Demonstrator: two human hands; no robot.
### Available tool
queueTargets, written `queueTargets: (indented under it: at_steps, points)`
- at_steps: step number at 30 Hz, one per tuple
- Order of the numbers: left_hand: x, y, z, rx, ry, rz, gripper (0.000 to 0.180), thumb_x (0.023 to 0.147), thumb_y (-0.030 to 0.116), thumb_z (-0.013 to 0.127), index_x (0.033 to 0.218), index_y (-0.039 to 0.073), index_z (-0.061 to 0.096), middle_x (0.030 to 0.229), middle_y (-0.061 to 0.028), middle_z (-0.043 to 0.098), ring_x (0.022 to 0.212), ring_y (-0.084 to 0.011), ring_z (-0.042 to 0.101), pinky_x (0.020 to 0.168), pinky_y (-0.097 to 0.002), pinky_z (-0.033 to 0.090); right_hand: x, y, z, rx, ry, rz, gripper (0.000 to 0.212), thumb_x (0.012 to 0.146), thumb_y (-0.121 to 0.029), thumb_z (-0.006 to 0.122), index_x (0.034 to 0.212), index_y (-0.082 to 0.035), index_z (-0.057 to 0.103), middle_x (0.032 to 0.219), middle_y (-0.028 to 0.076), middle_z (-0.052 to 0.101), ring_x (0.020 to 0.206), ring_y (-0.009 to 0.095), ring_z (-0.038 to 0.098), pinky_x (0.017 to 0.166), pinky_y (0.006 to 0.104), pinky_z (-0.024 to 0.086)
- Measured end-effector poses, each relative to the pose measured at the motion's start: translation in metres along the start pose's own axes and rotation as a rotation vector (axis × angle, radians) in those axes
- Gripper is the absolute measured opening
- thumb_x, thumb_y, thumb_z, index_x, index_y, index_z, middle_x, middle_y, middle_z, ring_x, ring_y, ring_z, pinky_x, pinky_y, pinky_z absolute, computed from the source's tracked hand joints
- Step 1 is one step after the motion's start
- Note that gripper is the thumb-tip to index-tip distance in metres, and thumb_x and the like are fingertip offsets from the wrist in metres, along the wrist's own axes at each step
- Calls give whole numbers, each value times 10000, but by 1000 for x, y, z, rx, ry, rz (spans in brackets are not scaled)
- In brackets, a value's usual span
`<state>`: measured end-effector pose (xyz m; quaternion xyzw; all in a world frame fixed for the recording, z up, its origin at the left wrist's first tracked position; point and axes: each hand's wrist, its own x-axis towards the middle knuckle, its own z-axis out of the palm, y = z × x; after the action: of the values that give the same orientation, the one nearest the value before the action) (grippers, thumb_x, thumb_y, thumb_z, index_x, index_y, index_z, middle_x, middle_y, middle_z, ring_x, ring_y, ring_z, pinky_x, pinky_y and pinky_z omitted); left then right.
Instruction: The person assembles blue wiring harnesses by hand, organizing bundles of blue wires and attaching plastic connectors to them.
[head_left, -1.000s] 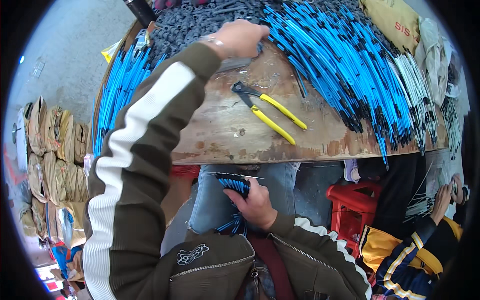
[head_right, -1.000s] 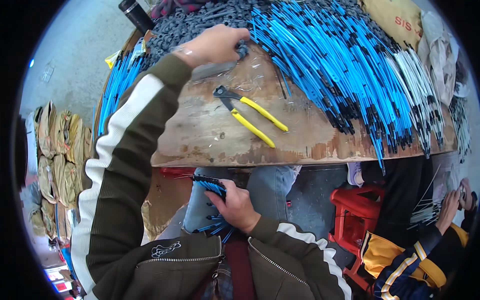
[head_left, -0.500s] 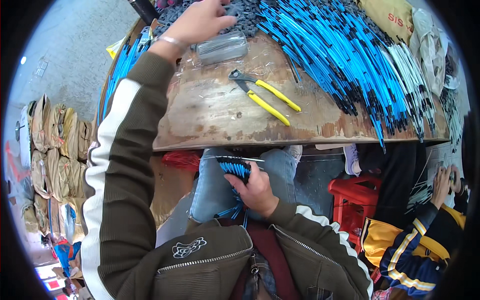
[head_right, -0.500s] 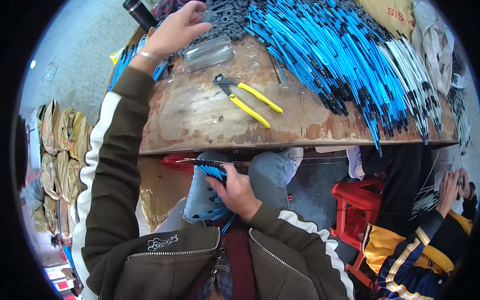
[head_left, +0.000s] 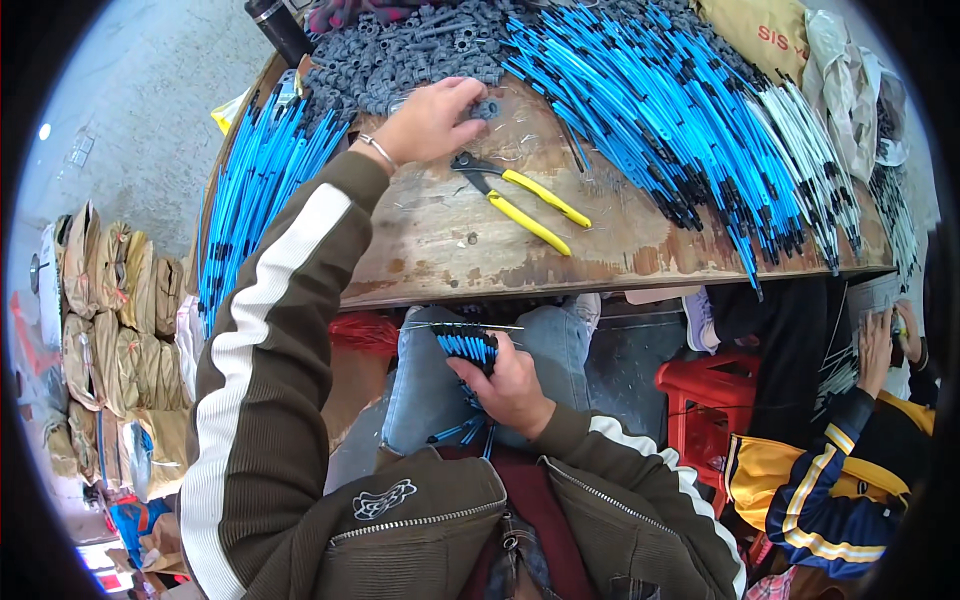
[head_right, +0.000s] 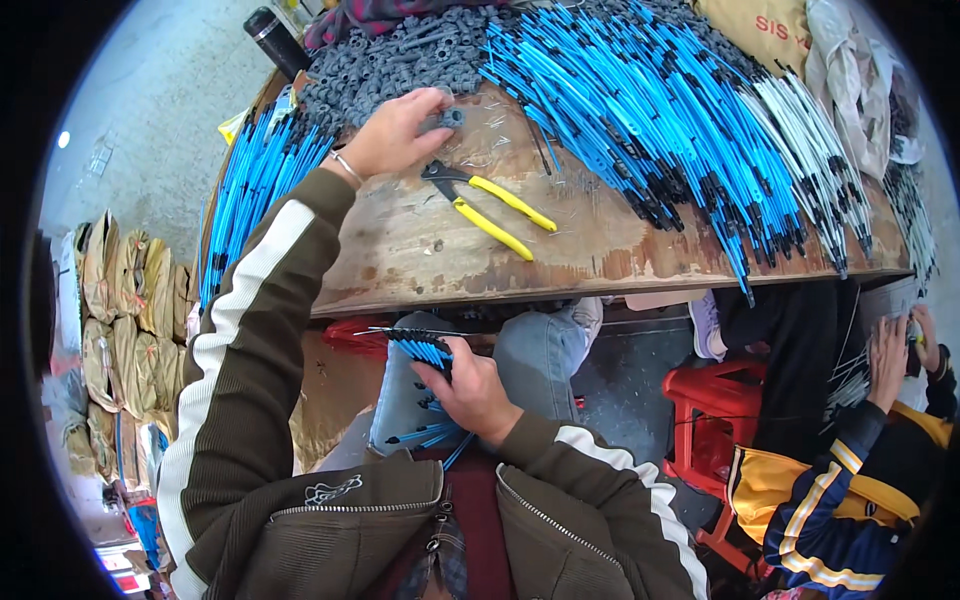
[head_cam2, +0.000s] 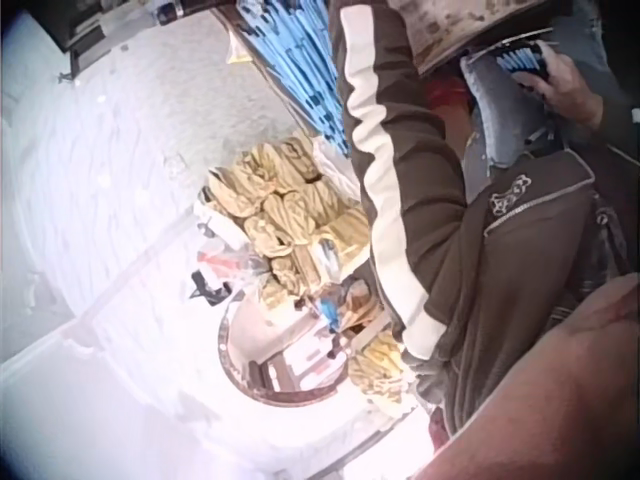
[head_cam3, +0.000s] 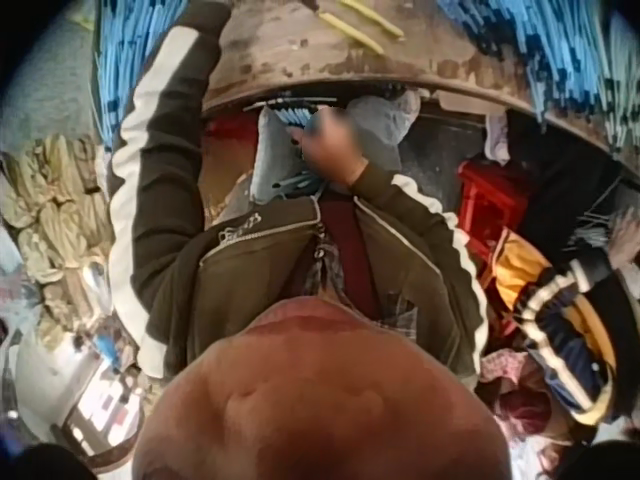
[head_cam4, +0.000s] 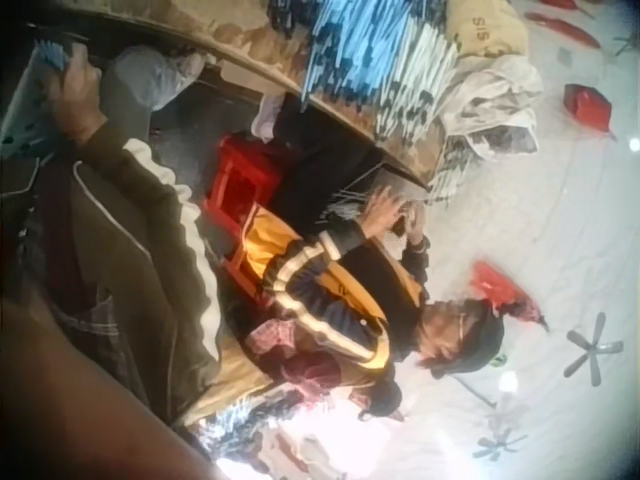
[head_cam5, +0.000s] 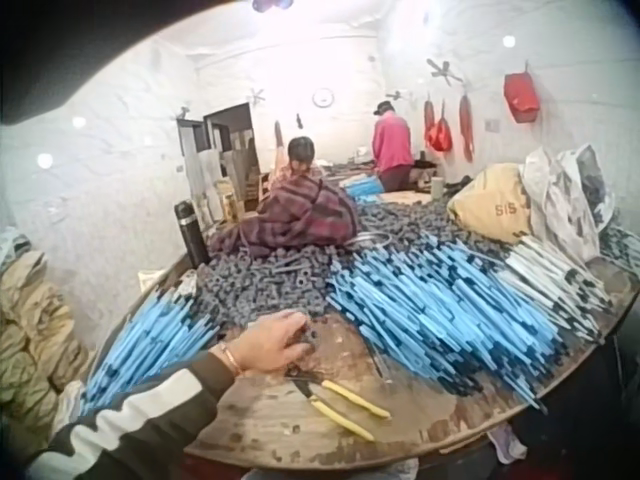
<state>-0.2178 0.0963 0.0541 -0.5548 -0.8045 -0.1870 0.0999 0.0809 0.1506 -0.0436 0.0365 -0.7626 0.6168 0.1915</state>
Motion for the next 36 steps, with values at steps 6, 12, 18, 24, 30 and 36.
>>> queueTargets:
  at_steps: [6, 12, 18, 24, 30, 36]
  points:
    - [18, -22, 0, -173, 175, -109, 341, 782, 155, 620, 1068, 12, 503, 1005, -159, 590, 942, -298, 595, 822, -347, 472, 3, 7, 1, -5, -60, 4, 342, 758, -130, 716, 975, 30, 506, 756, 158, 640, 660, 305, 647, 562, 349, 500]
    - [27, -18, 2, -6, 45, -84, 285, 799, 132, 621, 1025, 4, 504, 986, -125, 631, 907, -228, 613, 820, -320, 469, 4, 6, -3, 1, -53, 18, 336, 756, -126, 717, 964, 34, 507, 756, 162, 639, 662, 318, 642, 563, 348, 500]
    - [2, -24, -10, -243, 127, -221, 213, 833, 128, 594, 986, 7, 510, 937, -95, 643, 877, -173, 601, 805, -293, 468, 2, -1, 3, -9, -41, -14, 341, 764, -135, 709, 990, 16, 503, 744, 159, 630, 652, 323, 635, 564, 355, 499]
    - [-49, 32, -70, -947, 456, -375, 219, 839, 78, 584, 1039, 9, 525, 961, -82, 628, 866, -150, 591, 788, -265, 471, -3, -8, 8, -18, -82, 74, 314, 768, -128, 707, 974, 12, 516, 780, 143, 646, 687, 290, 649, 605, 336, 503]
    - [-175, 88, -51, -1192, 463, -533, 311, 858, 124, 590, 1130, 0, 508, 1020, -102, 605, 896, -163, 587, 804, -300, 484, -4, -13, 13, -26, -91, 57, 360, 784, -140, 686, 1036, 22, 487, 827, 173, 639, 733, 315, 643, 635, 352, 501]
    - [-218, 139, -14, -1766, 639, -585, 324, 881, 143, 564, 1159, -12, 502, 1068, -129, 577, 919, -195, 589, 795, -334, 507, -4, -22, 25, -70, -137, 81, 386, 797, -167, 673, 1056, 28, 464, 846, 195, 631, 744, 338, 637, 640, 366, 497]
